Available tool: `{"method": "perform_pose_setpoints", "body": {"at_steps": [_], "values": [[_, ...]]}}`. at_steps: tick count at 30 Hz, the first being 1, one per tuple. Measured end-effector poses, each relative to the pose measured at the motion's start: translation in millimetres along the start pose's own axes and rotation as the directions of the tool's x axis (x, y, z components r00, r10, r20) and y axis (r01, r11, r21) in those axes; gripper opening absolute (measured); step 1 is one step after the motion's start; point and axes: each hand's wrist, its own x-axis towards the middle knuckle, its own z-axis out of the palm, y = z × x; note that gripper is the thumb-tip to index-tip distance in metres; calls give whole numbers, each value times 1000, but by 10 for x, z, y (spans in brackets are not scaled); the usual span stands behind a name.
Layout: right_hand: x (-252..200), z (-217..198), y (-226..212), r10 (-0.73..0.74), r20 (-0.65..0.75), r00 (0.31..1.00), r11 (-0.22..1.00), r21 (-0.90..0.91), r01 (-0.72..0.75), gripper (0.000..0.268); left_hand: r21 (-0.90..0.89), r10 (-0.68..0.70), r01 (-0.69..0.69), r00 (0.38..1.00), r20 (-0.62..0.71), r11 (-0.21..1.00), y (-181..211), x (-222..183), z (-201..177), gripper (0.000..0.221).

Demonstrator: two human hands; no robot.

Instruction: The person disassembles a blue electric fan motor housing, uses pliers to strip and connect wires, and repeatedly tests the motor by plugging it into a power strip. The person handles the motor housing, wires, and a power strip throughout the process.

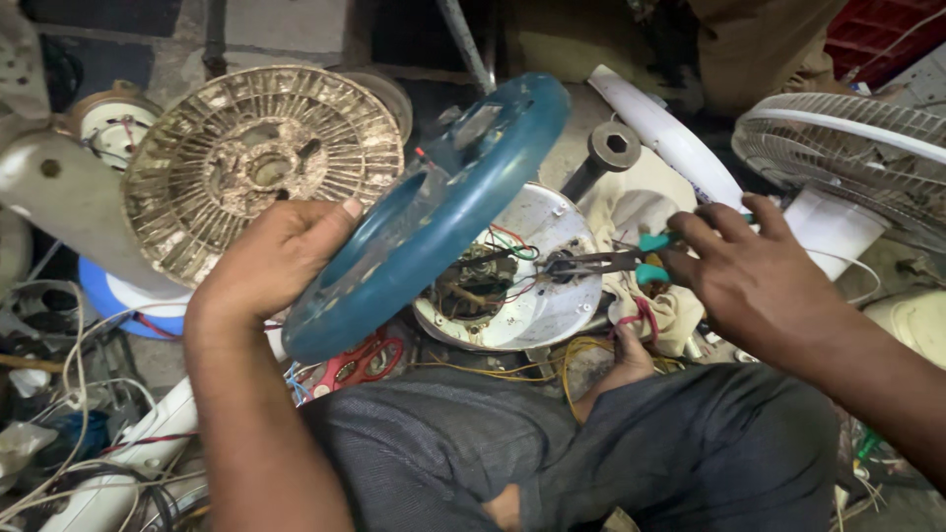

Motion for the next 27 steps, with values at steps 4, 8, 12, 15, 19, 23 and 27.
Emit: {"method": "perform_pose_setpoints", "body": {"at_steps": [4,8,12,15,19,23,27], "values": [[-10,-20,-21,-54,-100,994,998,28,57,45,-33,-23,23,1000,1,999,-20,22,1,52],[-15,63,-24,-74,-143,987,997,14,77,43,-34,-61,62,998,13,998,-15,30,10,56],[-5,149,-62,-15,-104,994,991,133,29,41,-37,-62,62,998,7,997,-22,29,14,53],[5,183,-85,64,-41,997,963,265,-51,40,-12,-63,63,998,0,998,-34,41,2,54],[-4,159,-93,104,-82,991,939,335,-71,44,2,-89,89,996,7,996,-58,59,7,54],[9,121,-80,93,9,996,939,332,-90,39,-24,-104,104,995,-2,994,-70,61,8,49],[-81,264,-56,68,-149,986,966,259,-27,39,-45,-167,167,986,4,985,-218,109,0,52]]}}
